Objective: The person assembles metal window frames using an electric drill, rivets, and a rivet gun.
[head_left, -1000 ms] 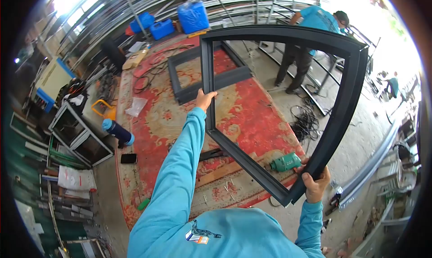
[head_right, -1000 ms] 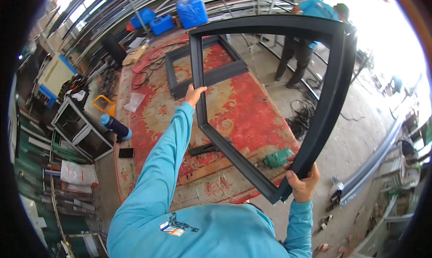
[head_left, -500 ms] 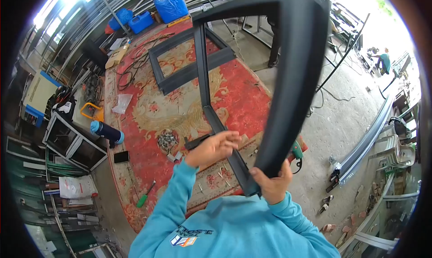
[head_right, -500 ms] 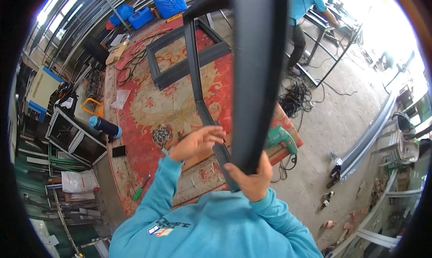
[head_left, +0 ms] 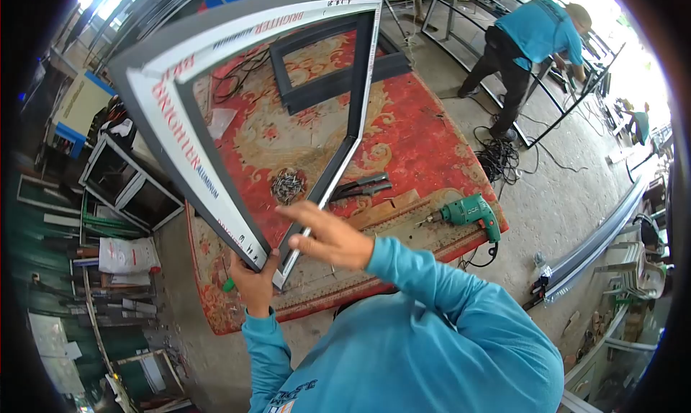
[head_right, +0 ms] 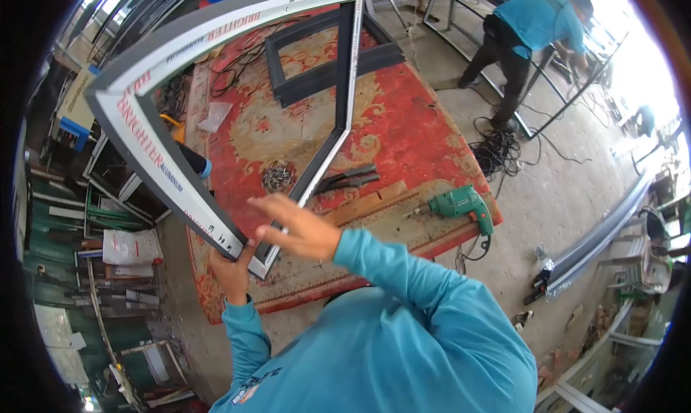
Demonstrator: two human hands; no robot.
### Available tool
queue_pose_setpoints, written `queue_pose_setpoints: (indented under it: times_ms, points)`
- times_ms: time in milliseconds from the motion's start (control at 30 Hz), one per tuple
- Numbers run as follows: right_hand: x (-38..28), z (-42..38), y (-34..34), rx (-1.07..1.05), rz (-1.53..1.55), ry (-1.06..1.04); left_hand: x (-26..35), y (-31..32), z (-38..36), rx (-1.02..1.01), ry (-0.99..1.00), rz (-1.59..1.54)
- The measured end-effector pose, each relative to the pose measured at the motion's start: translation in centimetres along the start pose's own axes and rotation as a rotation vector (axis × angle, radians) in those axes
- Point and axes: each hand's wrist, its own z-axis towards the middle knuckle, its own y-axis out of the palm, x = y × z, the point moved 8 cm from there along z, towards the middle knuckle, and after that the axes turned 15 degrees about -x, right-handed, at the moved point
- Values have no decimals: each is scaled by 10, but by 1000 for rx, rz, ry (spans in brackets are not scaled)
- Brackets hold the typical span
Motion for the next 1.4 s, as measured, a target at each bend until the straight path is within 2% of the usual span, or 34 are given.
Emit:
queue_pose_setpoints:
  times_ms: [167, 233, 267, 300, 367, 400, 433, 500, 567, 633, 667, 733, 800, 833, 867, 933, 1000, 1067, 1167, 1267, 1400]
  points:
    - [179, -1, -11, -114, -655, 350, -35, -20, -13, 1, 18, -19]
    - [222, 5, -5, -284, -994, 398, -52, -26, -15, 8, 1, -95]
    - [262, 10, 4, -359, -1060, 403, -64, -28, -17, 1, 13, -101]
    - [263, 22, 4, -375, -1051, 400, -72, -31, -19, -8, 21, -106]
    - [284, 34, 18, -696, -1096, 519, -90, -36, -26, -38, -35, -162]
    - [289, 39, 23, -727, -1151, 448, -100, -33, -29, -75, -73, -219]
    - [298, 42, 21, -752, -1143, 445, -108, -33, -32, -63, -92, -231]
    - [300, 46, 29, -961, -1004, 457, -117, -36, -34, -38, -72, -293]
    - [292, 46, 31, -973, -1023, 419, -121, -45, -34, -29, -119, -277]
    - [281, 47, 20, -850, -1035, 400, -110, -52, -24, -85, -39, -233]
    - [279, 40, 18, -868, -1020, 394, -110, -58, -21, -76, -60, -235]
    - [271, 29, -4, -762, -1015, 397, -106, -59, -8, -169, -78, -157]
    - [258, 7, -20, -743, -1014, 451, -104, -53, 2, -190, -50, -195]
    - [253, -7, -29, -719, -1018, 509, -102, -48, 9, -214, -16, -234]
    - [249, -22, -34, -716, -1015, 511, -109, -40, 14, -262, -72, -236]
    - [237, -45, -48, -598, -1100, 450, -108, -22, 27, -322, -45, -224]
    - [232, -68, -56, -601, -1081, 543, -107, 2, 38, -390, -11, -317]
    - [236, -90, -65, -626, -1079, 680, -111, 19, 49, -445, -19, -294]
    - [241, -118, -74, -606, -1041, 770, -112, 46, 65, -516, 20, -239]
    - [252, -138, -83, -631, -1055, 843, -114, 69, 71, -560, 16, -247]
    - [254, -156, -92, -568, -1080, 832, -119, 90, 76, -586, 39, -162]
